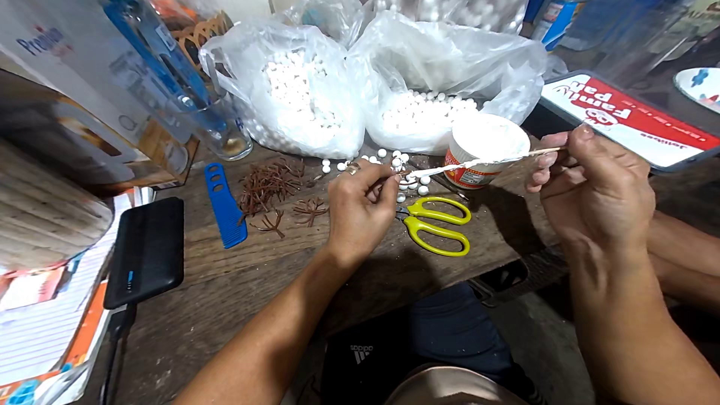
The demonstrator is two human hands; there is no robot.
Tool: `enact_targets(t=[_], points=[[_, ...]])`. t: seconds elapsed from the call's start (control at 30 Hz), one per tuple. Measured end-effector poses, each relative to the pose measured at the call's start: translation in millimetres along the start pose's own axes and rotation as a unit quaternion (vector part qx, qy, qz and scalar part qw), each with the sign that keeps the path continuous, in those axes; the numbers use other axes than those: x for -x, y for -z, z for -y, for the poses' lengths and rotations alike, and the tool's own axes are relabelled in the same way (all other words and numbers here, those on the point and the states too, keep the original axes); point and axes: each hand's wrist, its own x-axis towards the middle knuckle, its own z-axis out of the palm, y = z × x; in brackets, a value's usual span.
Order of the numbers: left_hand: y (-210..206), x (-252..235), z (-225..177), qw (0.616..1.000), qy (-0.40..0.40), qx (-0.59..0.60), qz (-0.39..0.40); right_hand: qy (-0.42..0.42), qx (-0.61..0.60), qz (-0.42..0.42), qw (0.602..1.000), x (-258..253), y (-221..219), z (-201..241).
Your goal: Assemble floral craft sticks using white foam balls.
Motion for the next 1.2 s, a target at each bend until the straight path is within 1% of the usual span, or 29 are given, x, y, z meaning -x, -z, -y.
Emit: enact_targets(t=[0.2,0.43,0.57,0.63,0.73,0.77,0.83,0.9,0.93,0.97,1.03,1.07,1.1,1.13,1.2], points=[[0,1,-1,1.0,-0.007,0.0,0.003,0.008,0.007,-0.003,1.0,-2,0,-2],[0,0,0,1.0,-0.007,-0.004,0.0,-0.012,-0.003,-0.002,1.0,2,1,1],[0,1,0,1.0,-0.007,-0.004,0.003,-0.02,-0.008,-0.01,1.0,-4,17,5],[0,1,1,1.0,-0.006,-0.005,0.0,0.017,0.017,-0.029,0.999,-11,30,9],[3,-2,4,1.0,0.005,-0.013,-0.009,0.135,0.103,-0.061,0.984,-23,46,7],[5,-3,4,1.0,0.015,-0.013,-0.009,0.159,0.138,-0.061,0.976,-27,48,5],[11,-6,5,0.999,0.034,-0.007,-0.003,0.16,0.206,-0.025,0.965,-31,50,-1],[17,-7,8,0.999,0.048,-0.004,0.001,0.123,0.281,0.008,0.952,-35,47,-7],[20,-8,10,0.999,0.053,-0.006,0.003,0.117,0.33,0.01,0.937,-37,47,-9],[23,-8,12,0.998,0.055,-0.008,0.002,0.13,0.388,0.001,0.912,-37,49,-10],[30,-10,18,0.998,0.059,-0.015,-0.008,0.198,0.483,-0.025,0.853,-34,52,-6],[33,-12,23,0.998,0.057,-0.014,-0.022,0.238,0.494,-0.028,0.836,-31,48,-2],[36,-13,27,0.998,0.055,-0.014,-0.031,0.279,0.486,-0.025,0.828,-26,37,1],[39,-14,29,0.998,0.056,-0.015,-0.037,0.316,0.463,-0.005,0.828,-19,21,4],[42,-17,31,0.997,0.061,-0.014,-0.047,0.355,0.408,0.092,0.837,-6,-18,3]])
